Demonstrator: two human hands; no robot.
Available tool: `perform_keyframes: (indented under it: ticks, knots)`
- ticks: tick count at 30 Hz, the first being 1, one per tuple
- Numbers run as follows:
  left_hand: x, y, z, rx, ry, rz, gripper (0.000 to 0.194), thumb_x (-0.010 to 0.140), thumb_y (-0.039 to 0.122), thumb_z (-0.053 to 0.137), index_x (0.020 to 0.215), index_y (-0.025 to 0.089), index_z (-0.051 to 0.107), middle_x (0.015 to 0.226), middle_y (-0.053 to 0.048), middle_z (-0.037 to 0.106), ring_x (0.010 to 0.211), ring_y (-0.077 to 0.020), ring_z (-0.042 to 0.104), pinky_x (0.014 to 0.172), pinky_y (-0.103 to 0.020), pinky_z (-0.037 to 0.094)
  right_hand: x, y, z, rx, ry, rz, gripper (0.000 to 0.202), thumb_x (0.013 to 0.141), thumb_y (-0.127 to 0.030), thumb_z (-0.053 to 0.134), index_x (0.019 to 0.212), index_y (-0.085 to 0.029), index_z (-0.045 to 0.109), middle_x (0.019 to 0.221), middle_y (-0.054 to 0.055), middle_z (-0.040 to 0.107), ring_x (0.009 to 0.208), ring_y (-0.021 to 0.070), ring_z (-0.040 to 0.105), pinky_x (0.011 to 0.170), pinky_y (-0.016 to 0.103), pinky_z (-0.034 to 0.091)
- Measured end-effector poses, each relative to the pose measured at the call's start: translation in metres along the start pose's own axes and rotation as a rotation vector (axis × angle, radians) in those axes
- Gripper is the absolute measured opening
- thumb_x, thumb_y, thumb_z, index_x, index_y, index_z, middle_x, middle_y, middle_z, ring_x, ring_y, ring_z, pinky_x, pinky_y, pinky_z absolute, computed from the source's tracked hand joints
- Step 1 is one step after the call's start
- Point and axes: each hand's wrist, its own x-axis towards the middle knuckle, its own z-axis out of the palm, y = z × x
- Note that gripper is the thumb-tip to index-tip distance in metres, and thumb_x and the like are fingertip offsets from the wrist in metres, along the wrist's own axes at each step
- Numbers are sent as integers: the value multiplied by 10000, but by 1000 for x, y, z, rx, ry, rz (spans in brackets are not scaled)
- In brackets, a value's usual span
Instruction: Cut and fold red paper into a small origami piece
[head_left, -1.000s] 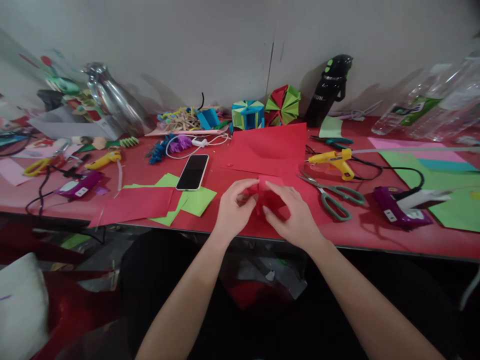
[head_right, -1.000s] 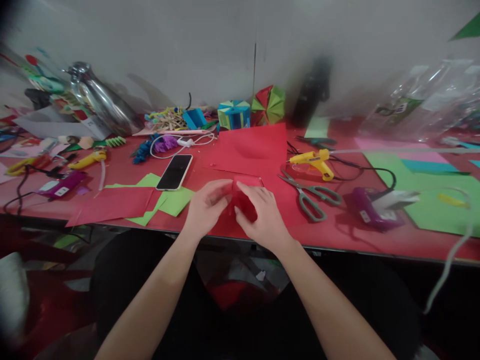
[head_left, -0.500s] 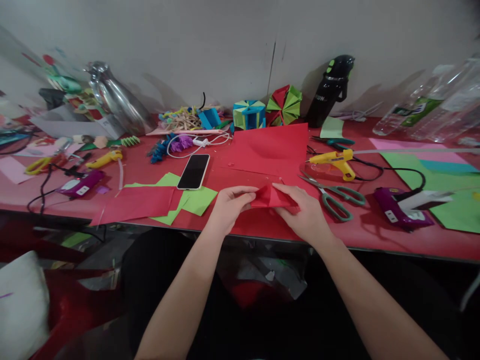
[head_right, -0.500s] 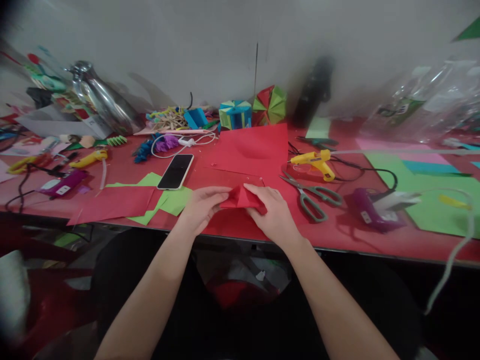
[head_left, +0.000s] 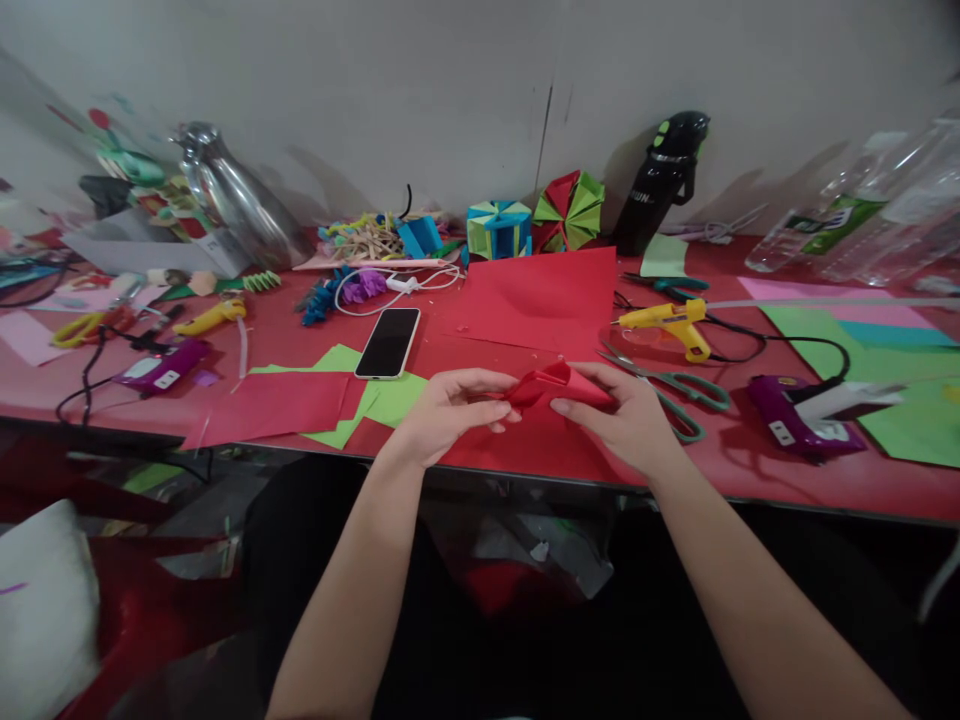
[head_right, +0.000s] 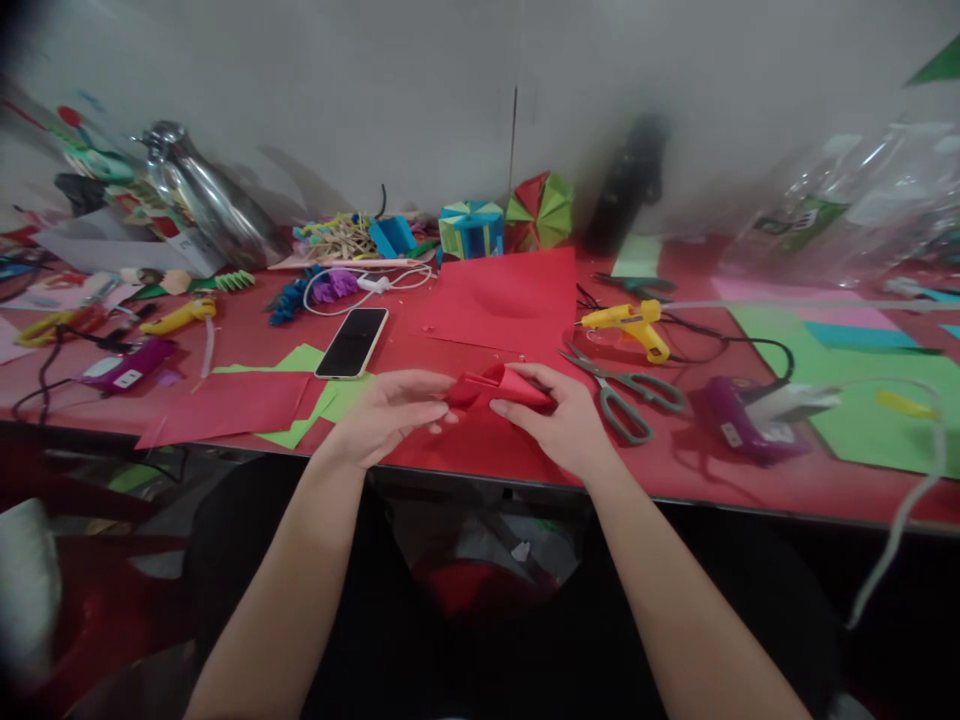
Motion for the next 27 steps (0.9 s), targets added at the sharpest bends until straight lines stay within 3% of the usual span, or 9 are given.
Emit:
perform_keyframes:
  ticks: [2, 5, 9, 12, 18, 27]
  knots:
    - [-1, 2, -3, 104, 15, 29, 254, 737, 221, 791, 990, 200, 772, 709, -45, 726, 586, -126, 651, 517, -211, 508, 0, 1, -1, 100, -18, 74, 396, 741, -380, 798, 1088, -211, 711, 1015, 49, 747, 920, 246, 695, 845, 413, 563]
    - [-1, 3, -6, 230, 42, 85, 243, 777, 236, 749, 1016, 208, 773, 743, -42, 712, 524, -87, 550, 476, -200, 450, 0, 4, -1, 243, -1, 132, 378, 729, -377, 812, 1055, -211, 720, 993, 49, 742, 872, 229, 695, 800, 397, 577]
    - [-1, 2, -5, 344, 76, 182, 264, 777, 269, 764, 1038, 226, 759, 991, -67, 738, 706, -123, 629, 629, -228, 526, 0, 7, 1, 332, 22, 149, 355, 713, -354, 832, 1020, -207, 729, 976, 47, 735, 860, 212, 689, 800, 382, 578]
    - [0, -3, 1, 423, 72, 296, 296, 769, 290, 782, 1053, 218, 751, 1066, -80, 717, 847, -164, 663, 765, -280, 562, 0, 9, 5, 404, 15, 192, 375, 724, -347, 830, 1053, -206, 719, 1006, 54, 731, 877, 212, 691, 826, 391, 577]
    - [3, -12, 11, 523, 187, 505, 240, 820, 284, 745, 1052, 227, 766, 986, -67, 725, 884, -176, 676, 793, -285, 558, 0, 16, 13, 517, 20, 239, 350, 756, -373, 805, 1051, -216, 702, 984, 52, 745, 866, 227, 715, 823, 407, 595]
    - [2, -10, 12, 655, 251, 605, 166, 893, 245, 666, 1025, 223, 765, 863, -44, 715, 780, -154, 671, 710, -263, 524, -3, 16, 15, 468, -65, 259, 357, 814, -421, 746, 1104, -219, 696, 991, 59, 748, 878, 230, 718, 838, 406, 589]
